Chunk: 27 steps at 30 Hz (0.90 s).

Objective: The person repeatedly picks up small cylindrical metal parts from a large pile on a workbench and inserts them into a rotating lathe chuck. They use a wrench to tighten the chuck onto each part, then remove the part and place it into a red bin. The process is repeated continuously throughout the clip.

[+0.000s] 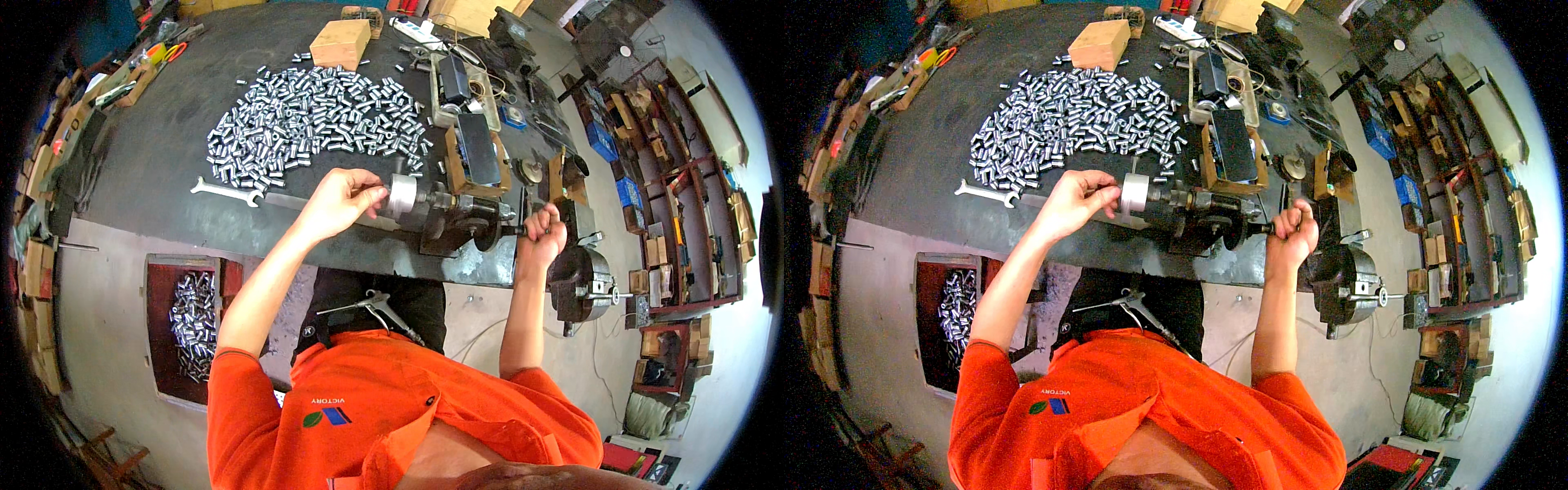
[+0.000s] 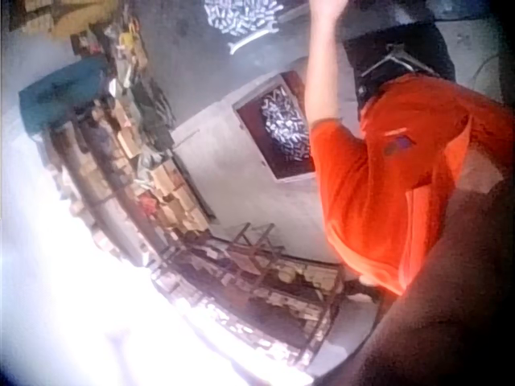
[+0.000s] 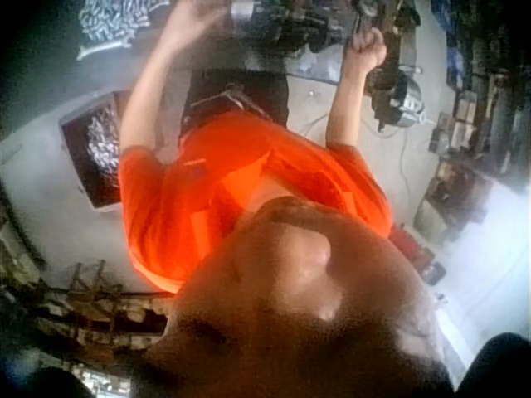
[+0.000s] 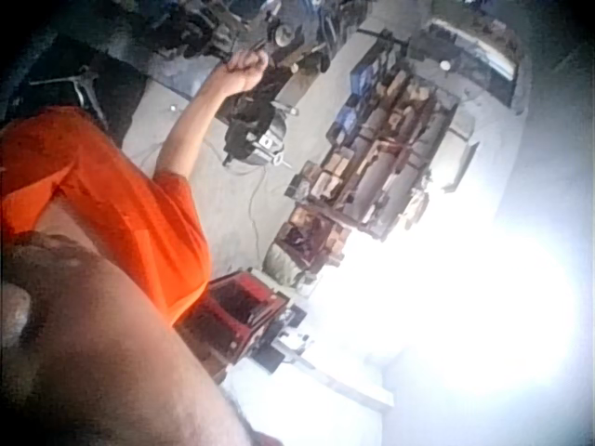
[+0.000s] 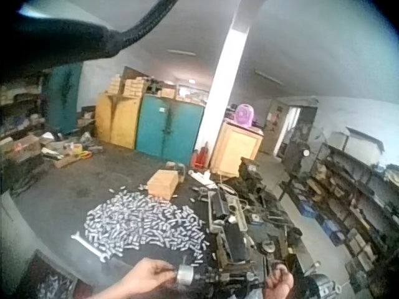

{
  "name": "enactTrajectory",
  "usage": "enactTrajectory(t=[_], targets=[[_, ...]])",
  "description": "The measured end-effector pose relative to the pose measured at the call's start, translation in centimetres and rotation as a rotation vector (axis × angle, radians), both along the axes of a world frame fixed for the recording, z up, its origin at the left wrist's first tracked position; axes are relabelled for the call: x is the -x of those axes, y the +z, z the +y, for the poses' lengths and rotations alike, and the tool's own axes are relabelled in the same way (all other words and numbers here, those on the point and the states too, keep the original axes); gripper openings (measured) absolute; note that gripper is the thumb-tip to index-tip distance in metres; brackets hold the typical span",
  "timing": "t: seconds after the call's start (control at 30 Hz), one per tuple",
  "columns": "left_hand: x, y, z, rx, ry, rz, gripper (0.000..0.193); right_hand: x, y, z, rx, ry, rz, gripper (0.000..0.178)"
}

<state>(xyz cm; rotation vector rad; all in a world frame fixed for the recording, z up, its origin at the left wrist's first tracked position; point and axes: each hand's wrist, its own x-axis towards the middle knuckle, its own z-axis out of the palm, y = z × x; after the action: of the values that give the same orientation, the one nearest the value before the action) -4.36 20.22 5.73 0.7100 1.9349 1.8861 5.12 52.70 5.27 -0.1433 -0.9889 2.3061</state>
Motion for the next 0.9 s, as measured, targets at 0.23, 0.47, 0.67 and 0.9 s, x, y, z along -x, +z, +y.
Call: enactTrajectory(t=[0.23,0.47,0.67,0.9], targets=[[0.4,-0.2,0.0,0.018,-0.048,-0.052,0.028,-3.5,-5.4,-0.9,0.027,-0.125,-0.324,0.015],[0.4,-0.2,-0.2,0.046,-0.021,-0.054,0.031,4.7,-7.2,-0.3,-0.280,-0.200,-0.630,0.021],[0.1,-0.1,-0.3,-0.017,-0.082,-0.142,0.032,5.8,-1.8,0.4,-0.267,-0.183,-0.159,0.016],[-0.1,-0.2,-0.6,-0.096,-0.052,-0.203,0.033,-2.7,-1.4,-0.8,-0.133,-0.082,-0.032,0.017]])
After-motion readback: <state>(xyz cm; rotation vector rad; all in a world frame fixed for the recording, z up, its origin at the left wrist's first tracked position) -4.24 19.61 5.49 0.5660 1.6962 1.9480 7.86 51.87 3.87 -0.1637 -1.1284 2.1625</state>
